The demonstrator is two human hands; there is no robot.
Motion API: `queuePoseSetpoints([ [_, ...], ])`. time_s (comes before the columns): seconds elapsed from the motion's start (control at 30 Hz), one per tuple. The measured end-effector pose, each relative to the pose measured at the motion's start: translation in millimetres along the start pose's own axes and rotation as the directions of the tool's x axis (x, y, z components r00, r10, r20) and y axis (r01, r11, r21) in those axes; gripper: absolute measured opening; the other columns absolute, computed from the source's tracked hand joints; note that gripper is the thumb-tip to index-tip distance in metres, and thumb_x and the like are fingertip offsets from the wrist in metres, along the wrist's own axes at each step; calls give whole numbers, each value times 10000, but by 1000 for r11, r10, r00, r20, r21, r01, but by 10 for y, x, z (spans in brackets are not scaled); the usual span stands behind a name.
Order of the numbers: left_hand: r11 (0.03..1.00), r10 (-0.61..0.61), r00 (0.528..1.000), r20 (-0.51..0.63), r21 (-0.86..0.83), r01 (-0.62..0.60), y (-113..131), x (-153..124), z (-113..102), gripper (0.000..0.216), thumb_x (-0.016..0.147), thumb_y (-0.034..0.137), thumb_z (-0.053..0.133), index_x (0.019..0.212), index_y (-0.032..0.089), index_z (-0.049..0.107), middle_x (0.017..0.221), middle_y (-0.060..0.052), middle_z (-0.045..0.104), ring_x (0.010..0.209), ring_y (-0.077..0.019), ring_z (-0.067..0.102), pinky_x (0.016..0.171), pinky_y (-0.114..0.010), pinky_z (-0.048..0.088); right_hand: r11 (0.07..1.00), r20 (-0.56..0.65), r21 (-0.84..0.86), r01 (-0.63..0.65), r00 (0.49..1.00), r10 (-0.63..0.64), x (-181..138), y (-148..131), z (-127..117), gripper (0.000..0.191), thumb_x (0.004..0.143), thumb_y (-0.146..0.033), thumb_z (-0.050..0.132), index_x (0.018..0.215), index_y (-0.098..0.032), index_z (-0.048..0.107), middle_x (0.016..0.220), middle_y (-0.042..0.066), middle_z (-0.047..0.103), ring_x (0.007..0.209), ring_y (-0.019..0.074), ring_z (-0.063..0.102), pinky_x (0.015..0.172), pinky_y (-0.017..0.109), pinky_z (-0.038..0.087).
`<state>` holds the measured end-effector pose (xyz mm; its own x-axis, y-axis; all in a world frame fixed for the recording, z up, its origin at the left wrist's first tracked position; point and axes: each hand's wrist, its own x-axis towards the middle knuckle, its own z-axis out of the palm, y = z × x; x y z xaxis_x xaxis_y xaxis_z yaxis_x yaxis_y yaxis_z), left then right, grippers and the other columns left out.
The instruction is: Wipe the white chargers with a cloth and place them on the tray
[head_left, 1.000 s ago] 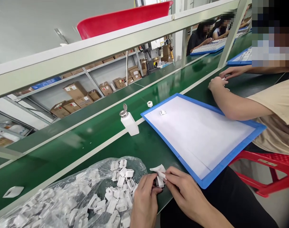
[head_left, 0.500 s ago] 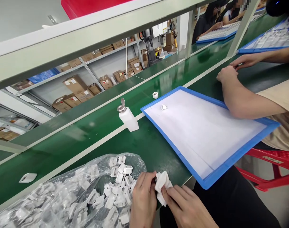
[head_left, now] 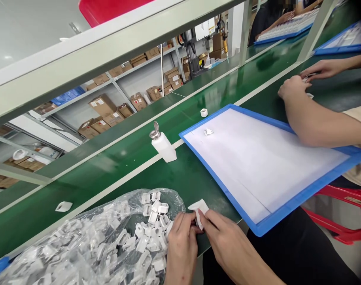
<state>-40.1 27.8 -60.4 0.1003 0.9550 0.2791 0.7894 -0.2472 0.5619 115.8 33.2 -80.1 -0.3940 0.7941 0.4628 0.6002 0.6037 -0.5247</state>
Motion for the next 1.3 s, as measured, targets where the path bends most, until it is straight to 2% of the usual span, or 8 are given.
queuePoseSetpoints([
  [0.17,998,60,998,-27,-4,-60,-47,-6,-2,351,845,-19,442,994,190,682,853,-37,698,778,-169,682,691,-255,561,984,-125,-126,126,982,-142,-309,-74,98,416,906,21,382,1271,14,582,864,111,671,667,201,639,549,312,542],
  [0.3,999,41,999,-18,-29,-41,-50,-18,7,407,829,-36,434,1055,193,684,860,-33,690,773,-165,679,687,-256,557,996,-221,-58,64,972,-75,-419,-98,131,377,911,41,384,1167,-51,644,898,115,676,703,187,653,562,281,545],
  [0.47,1000,8,998,-57,-22,-9,25,-33,5,363,858,-9,432,1029,181,689,872,-50,705,799,-187,686,711,-286,558,996,-305,-44,71,949,-81,-419,-98,147,442,929,47,411,1321,-58,585,962,130,682,818,195,678,664,276,572],
  [0.63,998,-46,999,-20,-48,45,49,-37,6,342,889,6,431,1007,196,689,888,-46,689,831,-195,656,731,-300,534,993,-246,-93,78,964,-99,-326,-74,123,468,930,37,363,1339,-53,573,955,122,703,750,204,677,589,300,544],
  [0.8,990,-86,996,2,-112,86,66,-31,28,408,790,-72,394,962,188,657,873,-35,636,805,-164,609,708,-254,543,988,-3,101,-116,993,117,-37,17,-41,406,991,-86,383,1271,-177,662,904,63,655,636,184,634,500,286,447],
  [1.03,973,-43,999,27,-226,48,204,-78,-66,520,766,-76,390,1091,218,670,987,-48,671,862,-151,634,707,-224,569,894,18,379,-240,967,253,-48,-51,-242,362,1073,-239,338,981,-200,686,851,27,594,664,136,612,589,239,488],
  [1.13,937,-31,999,20,-349,36,370,-199,-145,515,752,-75,415,1055,228,701,978,-41,678,856,-149,638,678,-198,551,760,92,576,-302,947,306,-140,-51,-458,418,1067,-360,420,754,-202,646,763,0,521,658,124,554,596,215,478],
  [1.3,846,-80,995,-57,-532,38,616,-361,-120,276,795,11,553,762,205,746,827,-25,682,705,-132,611,605,-192,478,145,376,874,-463,835,402,-266,-40,-715,376,866,-549,721,724,-202,730,760,-7,452,617,105,387,535,227,389],
])
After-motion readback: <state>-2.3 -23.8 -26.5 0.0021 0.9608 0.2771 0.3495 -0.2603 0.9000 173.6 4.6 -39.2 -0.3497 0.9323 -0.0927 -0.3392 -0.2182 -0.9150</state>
